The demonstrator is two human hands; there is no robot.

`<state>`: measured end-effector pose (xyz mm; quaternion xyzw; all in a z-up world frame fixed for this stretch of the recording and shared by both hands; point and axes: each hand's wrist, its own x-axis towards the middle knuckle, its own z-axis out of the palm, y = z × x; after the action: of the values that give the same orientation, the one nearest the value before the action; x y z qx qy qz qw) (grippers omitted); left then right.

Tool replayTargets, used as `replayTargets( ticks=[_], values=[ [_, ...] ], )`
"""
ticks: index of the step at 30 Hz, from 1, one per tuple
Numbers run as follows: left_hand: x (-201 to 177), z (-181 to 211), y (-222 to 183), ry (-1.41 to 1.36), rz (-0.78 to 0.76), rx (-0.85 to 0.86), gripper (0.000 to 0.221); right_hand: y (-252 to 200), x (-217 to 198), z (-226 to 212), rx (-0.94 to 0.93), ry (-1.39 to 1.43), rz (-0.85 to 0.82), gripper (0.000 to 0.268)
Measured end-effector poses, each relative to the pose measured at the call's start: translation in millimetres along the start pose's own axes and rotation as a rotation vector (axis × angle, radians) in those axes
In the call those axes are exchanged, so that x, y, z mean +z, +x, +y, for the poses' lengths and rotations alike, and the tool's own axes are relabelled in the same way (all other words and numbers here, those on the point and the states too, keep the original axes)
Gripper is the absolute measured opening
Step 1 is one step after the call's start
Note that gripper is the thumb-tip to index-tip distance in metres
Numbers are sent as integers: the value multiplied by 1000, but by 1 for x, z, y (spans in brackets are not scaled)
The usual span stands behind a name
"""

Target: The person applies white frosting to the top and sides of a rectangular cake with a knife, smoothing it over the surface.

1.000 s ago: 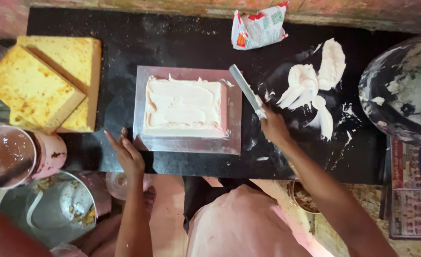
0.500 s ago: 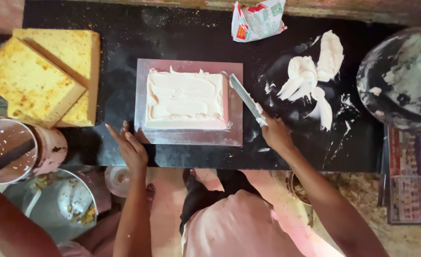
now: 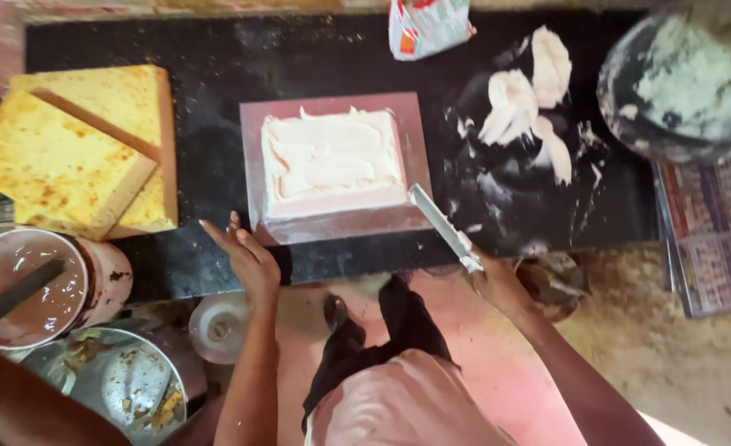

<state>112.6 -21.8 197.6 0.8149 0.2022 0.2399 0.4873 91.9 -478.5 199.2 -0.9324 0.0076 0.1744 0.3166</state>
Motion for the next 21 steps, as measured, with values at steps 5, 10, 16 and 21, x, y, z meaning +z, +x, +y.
replayTargets(
  ticks=[5,10,16,21],
  values=[
    [1,-7,-2,-76,30,56,66,-103,22,5,127,193,22,58],
    [3,-10,-2,-68,29,34,67,-86,-17,45,-172,333,394,63],
    [3,-21,-6,-48,1,125,67,-16,-35,85,165,-722,264,47],
    [3,-20,-5,37,46,23,66,-111,-35,59,62,-311,217,53]
  ],
)
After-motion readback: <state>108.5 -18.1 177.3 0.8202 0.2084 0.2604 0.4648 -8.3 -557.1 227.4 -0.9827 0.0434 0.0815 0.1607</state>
